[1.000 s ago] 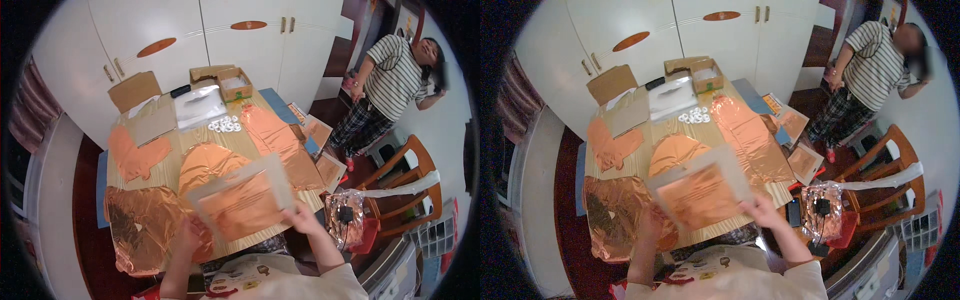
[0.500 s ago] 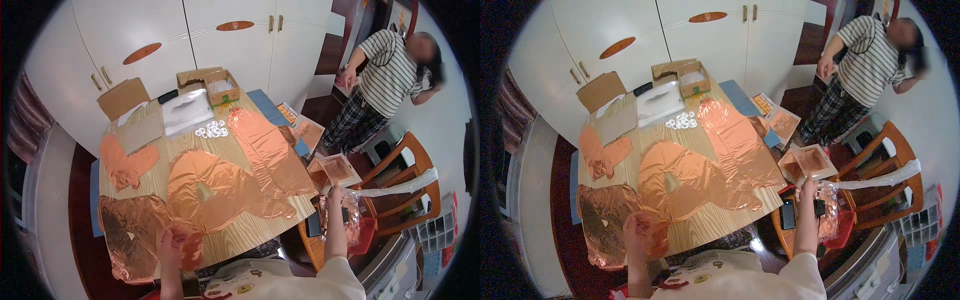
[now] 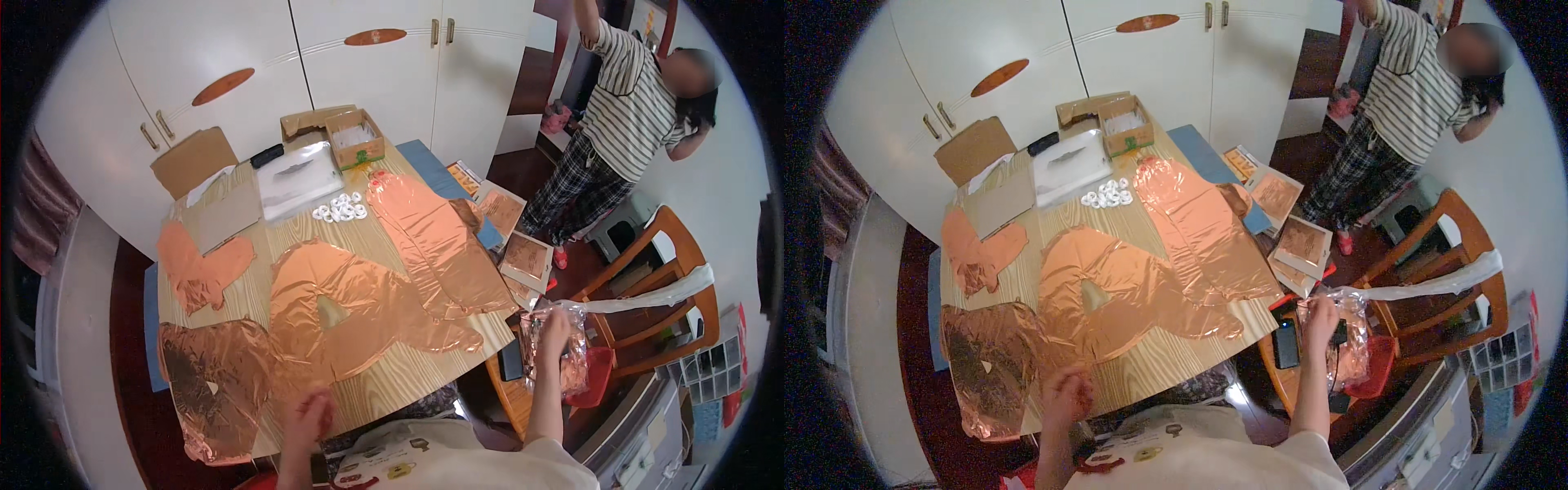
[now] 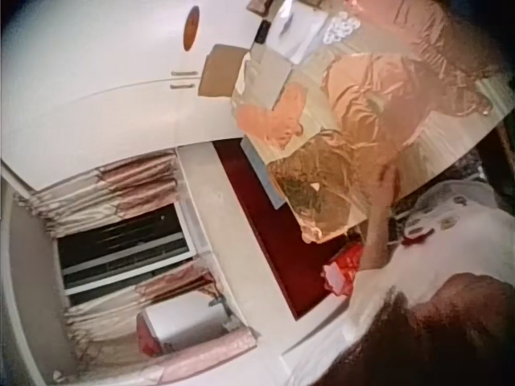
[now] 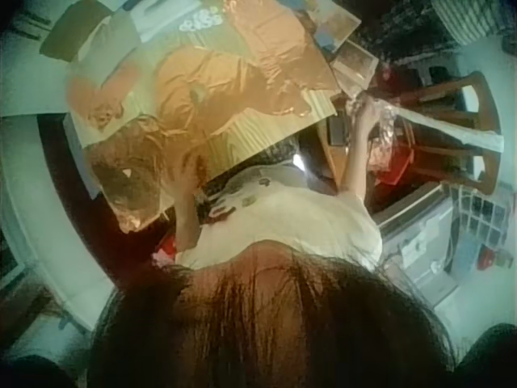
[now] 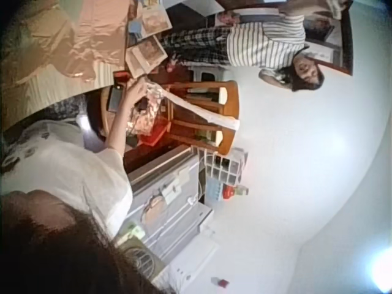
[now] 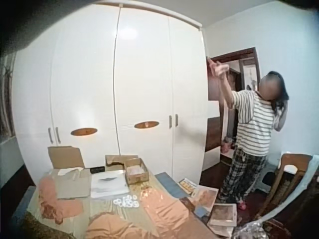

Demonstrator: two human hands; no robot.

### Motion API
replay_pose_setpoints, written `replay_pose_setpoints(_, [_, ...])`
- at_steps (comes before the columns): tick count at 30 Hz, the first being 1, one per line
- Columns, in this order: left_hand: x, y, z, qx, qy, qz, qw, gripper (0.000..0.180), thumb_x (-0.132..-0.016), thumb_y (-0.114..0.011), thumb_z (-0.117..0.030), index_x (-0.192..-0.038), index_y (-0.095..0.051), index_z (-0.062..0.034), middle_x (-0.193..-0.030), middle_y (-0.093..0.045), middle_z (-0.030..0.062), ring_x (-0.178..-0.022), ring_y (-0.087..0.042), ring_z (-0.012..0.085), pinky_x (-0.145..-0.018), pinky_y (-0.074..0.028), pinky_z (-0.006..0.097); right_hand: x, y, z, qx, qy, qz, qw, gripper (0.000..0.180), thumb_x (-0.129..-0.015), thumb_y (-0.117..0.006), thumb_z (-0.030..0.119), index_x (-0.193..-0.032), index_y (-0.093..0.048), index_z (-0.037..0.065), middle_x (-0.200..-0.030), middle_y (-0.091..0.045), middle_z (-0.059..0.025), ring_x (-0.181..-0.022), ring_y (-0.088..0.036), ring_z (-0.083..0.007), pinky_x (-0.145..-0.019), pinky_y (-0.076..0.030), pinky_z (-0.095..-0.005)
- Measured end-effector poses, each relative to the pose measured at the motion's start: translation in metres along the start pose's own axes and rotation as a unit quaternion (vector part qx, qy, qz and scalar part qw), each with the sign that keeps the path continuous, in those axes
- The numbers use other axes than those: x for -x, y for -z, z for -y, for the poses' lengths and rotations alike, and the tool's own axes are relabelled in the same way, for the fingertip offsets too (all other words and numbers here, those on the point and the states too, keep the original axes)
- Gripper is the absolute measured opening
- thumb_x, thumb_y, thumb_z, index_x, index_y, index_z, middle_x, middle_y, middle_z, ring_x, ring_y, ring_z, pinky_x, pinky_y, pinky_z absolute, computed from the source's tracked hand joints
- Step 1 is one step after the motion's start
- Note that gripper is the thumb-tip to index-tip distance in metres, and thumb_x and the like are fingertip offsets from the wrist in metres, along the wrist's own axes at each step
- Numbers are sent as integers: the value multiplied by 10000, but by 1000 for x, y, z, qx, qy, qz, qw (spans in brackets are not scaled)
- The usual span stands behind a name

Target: Folding large gold-colored foil balloons and inserting them into cardboard packaging sleeves.

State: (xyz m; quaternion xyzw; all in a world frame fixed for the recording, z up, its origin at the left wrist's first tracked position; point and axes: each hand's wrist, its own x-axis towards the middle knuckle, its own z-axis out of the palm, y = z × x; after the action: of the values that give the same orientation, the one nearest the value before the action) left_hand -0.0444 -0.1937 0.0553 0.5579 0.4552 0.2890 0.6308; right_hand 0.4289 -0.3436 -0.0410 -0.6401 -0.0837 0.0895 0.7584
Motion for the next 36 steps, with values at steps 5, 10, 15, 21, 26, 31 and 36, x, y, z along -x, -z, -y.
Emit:
replay_pose_setpoints(5, [12, -68, -4, -137, -69, 220, 963, 369, -911, -667, -164, -1254, -601, -44, -853, -680, 52, -701, -584, 77, -662, -492, 241, 127, -32, 82, -208, -128, 254, 936, 338, -885, -614, 354, -658, -461, 156, -556, -429, 11, -518, -428, -133, -445, -298, -320])
replay_pose_setpoints(10, [34, -95, -2, -106, -60, 250, 961, 274, -899, -686, -176, -1138, -665, -44, -820, -672, 60, -673, -576, 82, -643, -485, 245, 230, -98, 86, -358, -216, 465, 780, 498, -934, -536, 368, -566, -372, 75, -488, -321, -14, -437, -288, -158, -459, -212, -330])
replay_pose_setpoints(15, [64, -50, 12, -96, -23, 125, 987, 183, -893, -687, -143, -995, -695, 8, -756, -671, 56, -663, -601, 90, -616, -483, 242, 274, -125, 79, -356, -287, 533, 712, 487, -942, -546, 360, -586, -400, 61, -514, -323, -10, -460, -285, -139, -466, -219, -312])
replay_pose_setpoints(21, [101, 38, 63, -63, 37, 51, 996, 152, -904, -648, -127, -953, -707, 5, -800, -697, 52, -689, -640, 111, -619, -506, 249, 272, -137, 67, -289, -195, 615, 707, 297, -950, -543, 244, -871, -580, -40, -787, -570, -112, -700, -518, -216, -668, -431, -333])
replay_pose_setpoints(26, [105, 134, 229, 173, 91, -252, 948, 162, -879, -618, -80, -966, -712, 18, -793, -679, 44, -688, -636, 117, -599, -515, 258, 266, -178, 199, -364, -71, 751, 547, 338, -960, -524, 213, -1155, -551, -62, -1155, -610, -240, -1147, -565, -357, -978, -426, -470])
replay_pose_setpoints(31, [109, 206, 408, -185, 334, -198, 903, 206, -903, -587, -121, -1043, -692, -12, -879, -663, 37, -773, -637, 144, -665, -528, 315, 282, -197, 288, -397, 62, 827, 393, 358, -960, -520, 259, -1186, -555, -16, -1205, -586, -226, -1188, -532, -362, -998, -406, -485])
replay_pose_setpoints(36, [109, 208, 405, -223, 405, -73, 884, 238, -921, -577, -149, -1101, -673, -28, -970, -660, 45, -872, -625, 150, -747, -510, 320, 289, -199, 306, -374, 137, 837, 376, 380, -959, -516, 306, -1216, -558, 29, -1256, -563, -211, -1230, -500, -367, -1018, -386, -500])
